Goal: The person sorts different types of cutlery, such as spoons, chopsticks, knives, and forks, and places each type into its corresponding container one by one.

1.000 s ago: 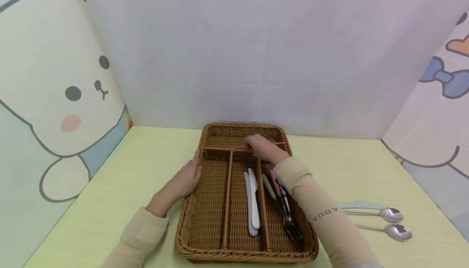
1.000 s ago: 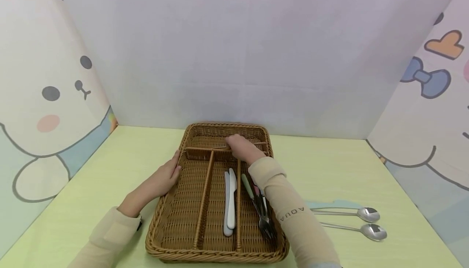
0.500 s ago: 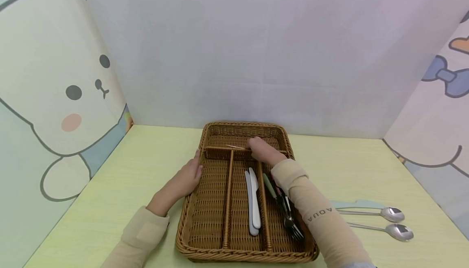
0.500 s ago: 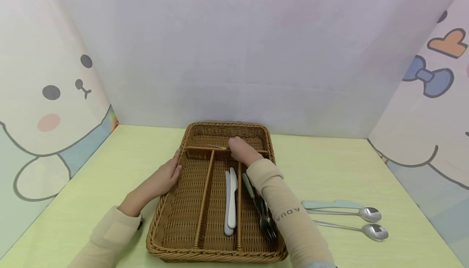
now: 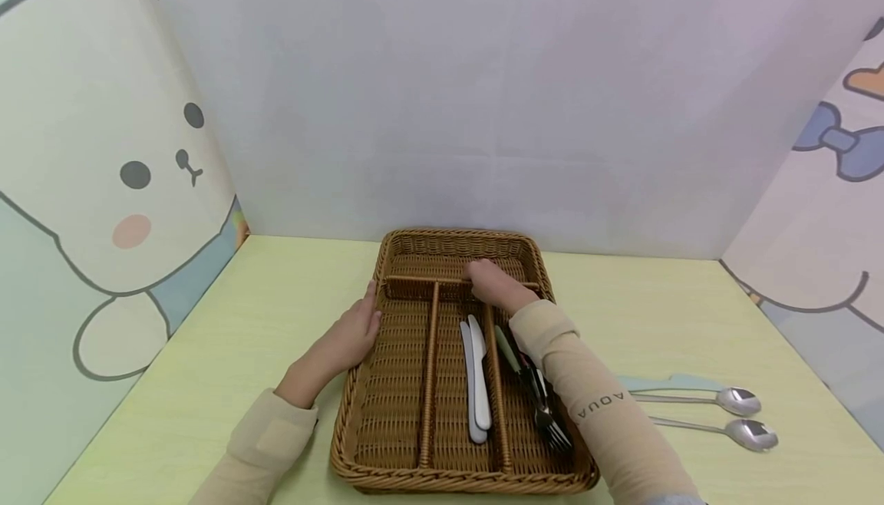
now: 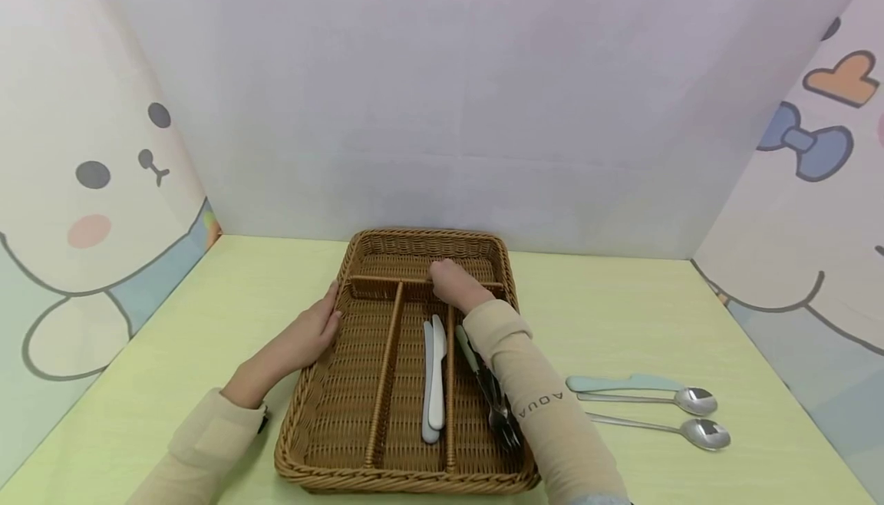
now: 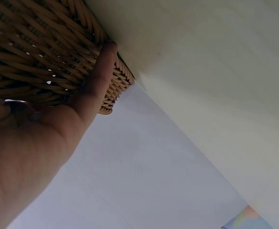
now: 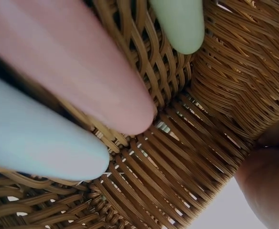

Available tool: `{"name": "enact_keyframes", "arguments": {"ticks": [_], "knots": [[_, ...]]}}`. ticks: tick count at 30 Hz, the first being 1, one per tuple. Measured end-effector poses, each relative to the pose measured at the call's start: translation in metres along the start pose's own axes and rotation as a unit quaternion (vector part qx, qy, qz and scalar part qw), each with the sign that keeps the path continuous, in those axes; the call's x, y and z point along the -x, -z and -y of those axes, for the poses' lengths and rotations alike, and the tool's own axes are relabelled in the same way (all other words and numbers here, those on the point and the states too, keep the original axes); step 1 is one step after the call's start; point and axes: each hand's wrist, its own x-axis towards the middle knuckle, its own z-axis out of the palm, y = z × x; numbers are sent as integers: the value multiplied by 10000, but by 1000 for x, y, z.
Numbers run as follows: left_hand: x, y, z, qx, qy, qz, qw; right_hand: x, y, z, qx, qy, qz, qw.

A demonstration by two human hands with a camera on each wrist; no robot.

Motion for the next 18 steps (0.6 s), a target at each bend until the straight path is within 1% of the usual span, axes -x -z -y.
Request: {"name": "enact_keyframes", "arguments": {"ticks": [4, 7, 10, 13, 18], "knots": [[0, 0, 0, -17, 5, 5, 10000, 1, 1, 2, 6, -75, 38, 10000], [0, 0, 0, -21, 4, 16, 10000, 3, 2, 3, 257, -117, 12, 9996], [1, 0, -1, -15, 17, 28, 10000, 4, 5, 5, 679, -88, -123, 9976], [1, 1, -1, -7, 30, 40, 10000, 6, 10, 6, 983, -7, -298, 9947], [1, 1, -1, 3, 17, 24, 10000, 13, 19, 7, 1110, 118, -500, 9925]]}}
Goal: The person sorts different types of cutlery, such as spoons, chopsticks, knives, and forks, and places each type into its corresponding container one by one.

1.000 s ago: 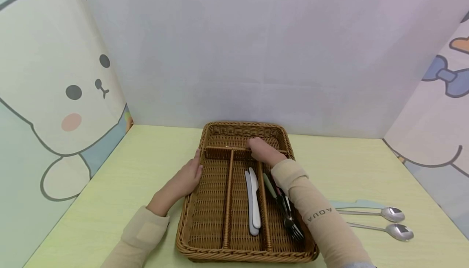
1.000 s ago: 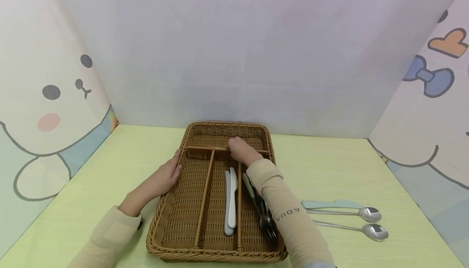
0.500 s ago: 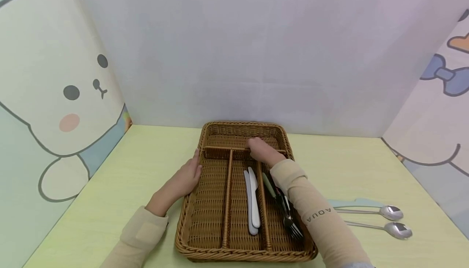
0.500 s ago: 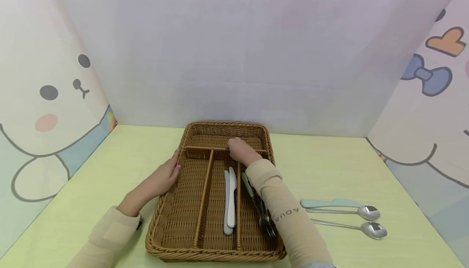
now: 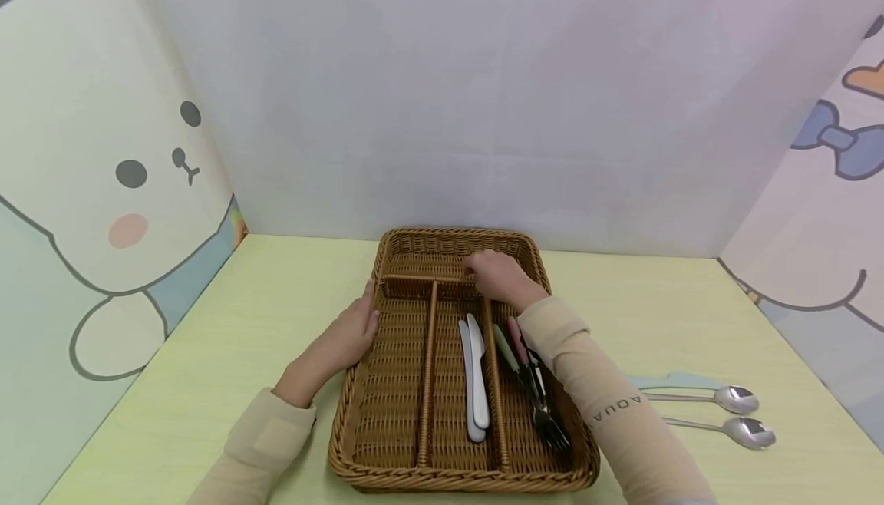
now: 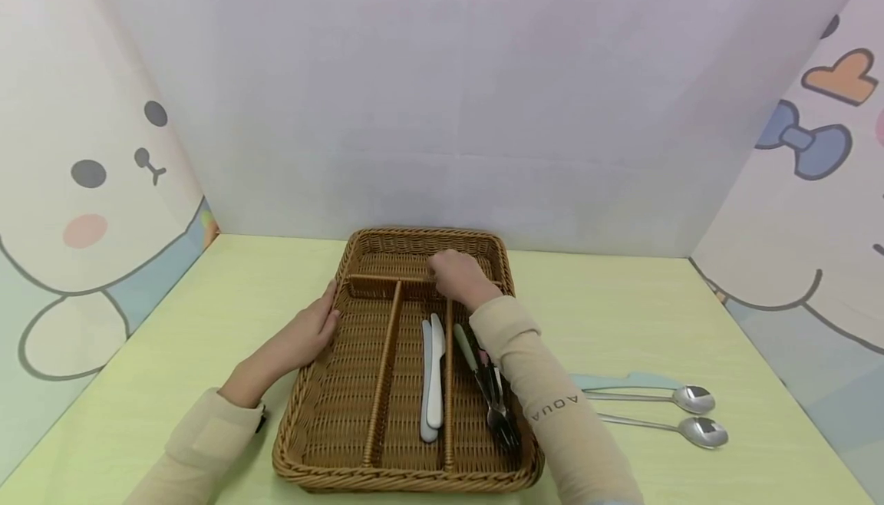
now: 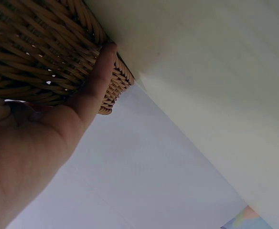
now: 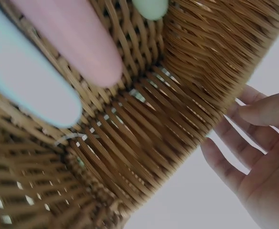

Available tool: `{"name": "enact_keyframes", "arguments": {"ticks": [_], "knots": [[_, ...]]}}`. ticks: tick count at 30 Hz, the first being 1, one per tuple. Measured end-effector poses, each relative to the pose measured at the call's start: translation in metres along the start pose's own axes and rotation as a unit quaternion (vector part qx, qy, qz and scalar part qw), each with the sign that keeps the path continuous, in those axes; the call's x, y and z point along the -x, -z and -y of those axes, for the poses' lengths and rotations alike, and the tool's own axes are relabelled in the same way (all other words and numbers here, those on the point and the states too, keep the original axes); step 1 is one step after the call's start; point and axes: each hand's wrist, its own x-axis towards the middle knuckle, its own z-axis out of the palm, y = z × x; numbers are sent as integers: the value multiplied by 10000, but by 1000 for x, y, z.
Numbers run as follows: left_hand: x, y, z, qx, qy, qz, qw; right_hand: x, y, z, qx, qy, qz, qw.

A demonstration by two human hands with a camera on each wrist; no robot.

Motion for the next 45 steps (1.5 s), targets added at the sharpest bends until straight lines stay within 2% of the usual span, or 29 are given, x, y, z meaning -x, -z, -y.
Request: {"name": "enact_keyframes", "arguments": {"ticks": [11, 23, 33, 45], "knots": [[-1, 0, 1, -52, -20, -2, 10000, 25, 23, -2, 21, 212, -291, 9993], [0, -1, 2, -20, -30, -2, 10000, 59, 35, -26, -39, 251, -837, 9962], [1, 1, 1, -68, 23, 0, 10000, 96, 35, -53, 108, 123, -1252, 9920], [1, 1, 0, -46, 27, 17, 10000, 138, 24, -76, 123, -72, -1152, 9932]]}}
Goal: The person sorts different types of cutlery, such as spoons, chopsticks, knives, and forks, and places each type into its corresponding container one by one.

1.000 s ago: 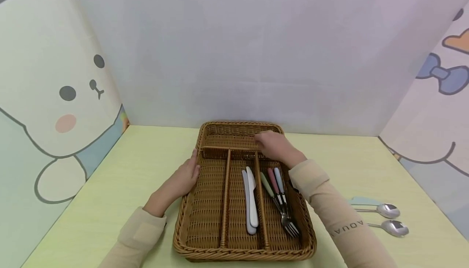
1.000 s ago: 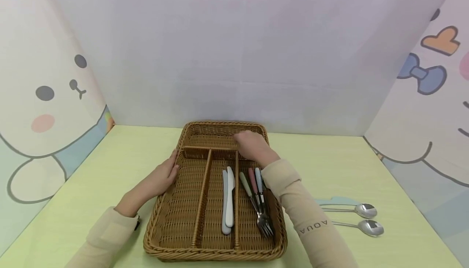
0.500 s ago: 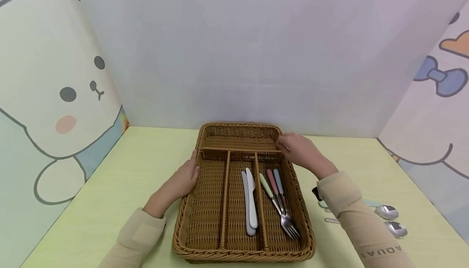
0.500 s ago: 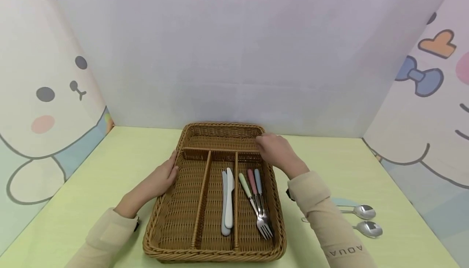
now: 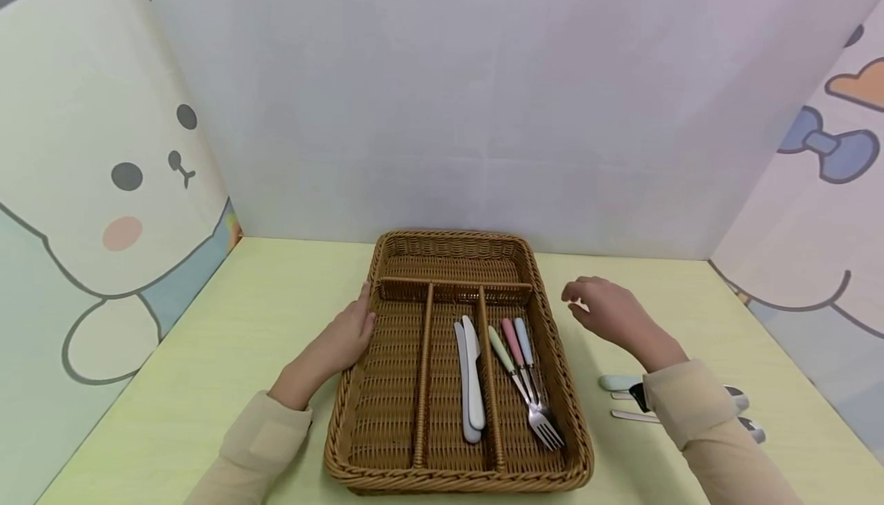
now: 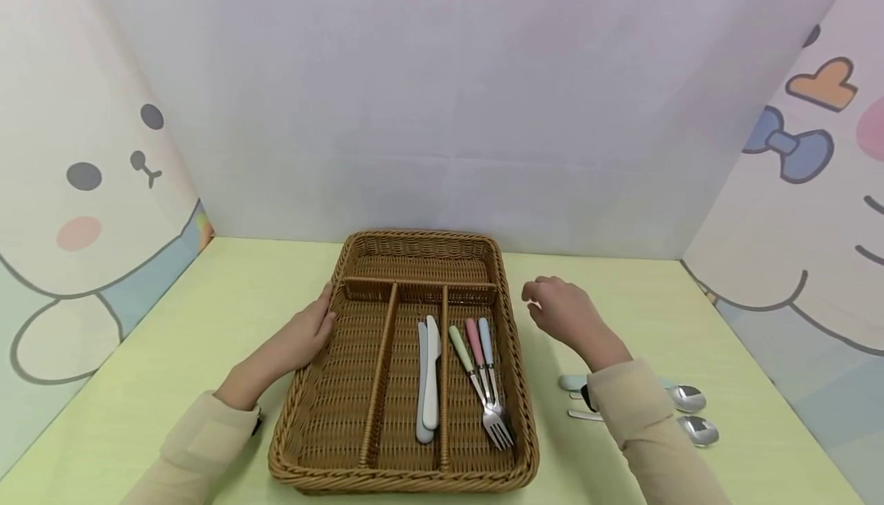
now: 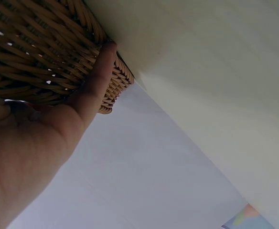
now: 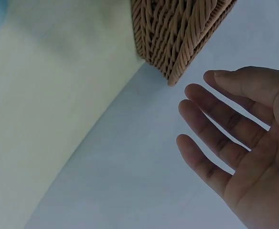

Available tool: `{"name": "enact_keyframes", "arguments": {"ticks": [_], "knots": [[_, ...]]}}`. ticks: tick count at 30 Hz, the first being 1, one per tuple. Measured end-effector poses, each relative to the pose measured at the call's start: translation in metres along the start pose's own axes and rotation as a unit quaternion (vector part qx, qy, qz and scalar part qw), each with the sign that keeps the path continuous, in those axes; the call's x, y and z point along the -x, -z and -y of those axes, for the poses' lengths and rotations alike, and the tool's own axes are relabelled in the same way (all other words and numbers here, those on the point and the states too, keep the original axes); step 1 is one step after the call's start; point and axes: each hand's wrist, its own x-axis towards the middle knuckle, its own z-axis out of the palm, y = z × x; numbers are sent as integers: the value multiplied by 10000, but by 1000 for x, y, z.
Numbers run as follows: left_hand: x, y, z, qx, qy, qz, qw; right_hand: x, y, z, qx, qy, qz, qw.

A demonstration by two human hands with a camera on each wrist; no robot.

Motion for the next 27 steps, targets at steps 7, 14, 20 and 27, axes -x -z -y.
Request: {"name": "enact_keyframes", "arguments": {"ticks": [7, 14, 20, 27], "knots": [[0, 0, 1, 1, -39, -8, 10000, 22, -7, -10, -131, -180, 388, 9990], [-2, -1, 1, 8, -72, -31, 10000, 41, -24, -22, -272, -288, 801, 9960], [-3, -3, 2, 36, -93, -21, 9999, 56, -30, -29, -483, -412, 1207, 9907], [-1, -4, 4, 65, -71, -34, 9999, 70, -37, -36, -766, -549, 1518, 9839]]}}
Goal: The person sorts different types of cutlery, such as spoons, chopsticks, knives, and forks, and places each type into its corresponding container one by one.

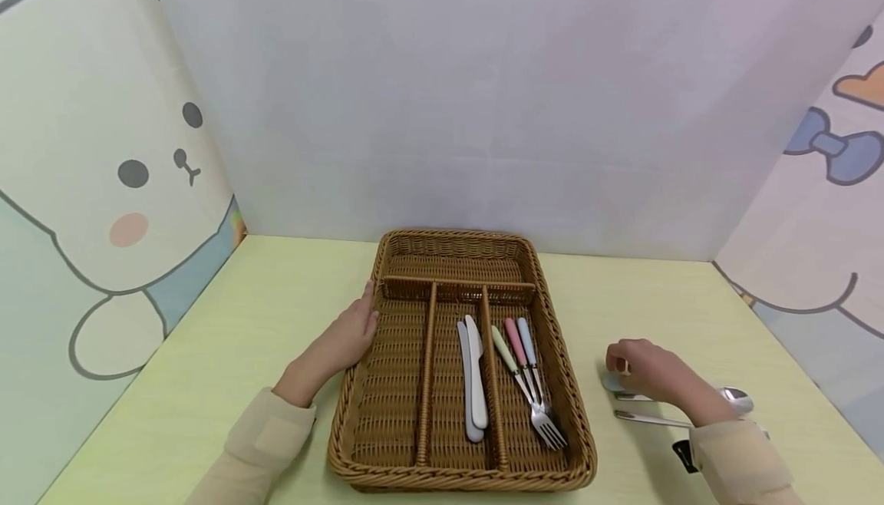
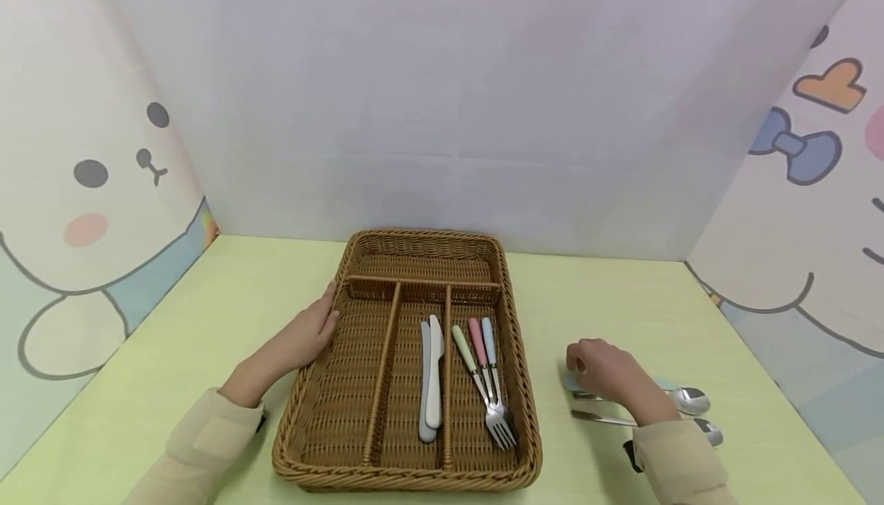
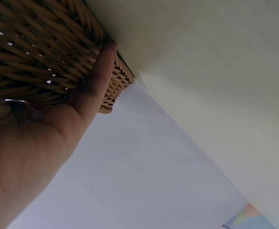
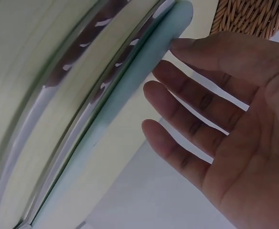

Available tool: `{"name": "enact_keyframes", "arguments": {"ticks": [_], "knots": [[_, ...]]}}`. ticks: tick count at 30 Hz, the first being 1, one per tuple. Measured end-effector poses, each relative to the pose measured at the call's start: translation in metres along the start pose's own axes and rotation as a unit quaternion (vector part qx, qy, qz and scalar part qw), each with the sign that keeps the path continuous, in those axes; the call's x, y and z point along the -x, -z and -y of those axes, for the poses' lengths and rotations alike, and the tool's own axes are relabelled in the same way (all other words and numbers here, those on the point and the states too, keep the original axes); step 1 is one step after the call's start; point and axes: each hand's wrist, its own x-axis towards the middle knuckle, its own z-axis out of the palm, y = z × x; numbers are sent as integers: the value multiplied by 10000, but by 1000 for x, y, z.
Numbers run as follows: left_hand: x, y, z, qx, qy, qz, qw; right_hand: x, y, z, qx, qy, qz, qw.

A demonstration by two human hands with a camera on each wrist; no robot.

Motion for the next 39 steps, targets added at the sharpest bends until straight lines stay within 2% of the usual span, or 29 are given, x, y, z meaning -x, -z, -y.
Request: {"name": "enact_keyframes", "arguments": {"ticks": [13, 19, 30, 34, 39], "knots": [[-1, 1, -1, -74, -3, -21, 10000, 7, -4, -2, -136, -90, 3, 9999], [0, 1, -1, -50, -2, -32, 10000, 7, -7, -3, -78, -3, -61, 10000], [0, 0, 0, -74, 34, -12, 10000, 6, -10, -4, -141, -102, -56, 9998], [-1, -1, 1, -104, 24, -35, 9999, 7, -11, -5, -56, 152, -225, 9996], [-1, -1, 1, -131, 40, -33, 9999, 9, -12, -7, 248, 709, -599, 9954]]}}
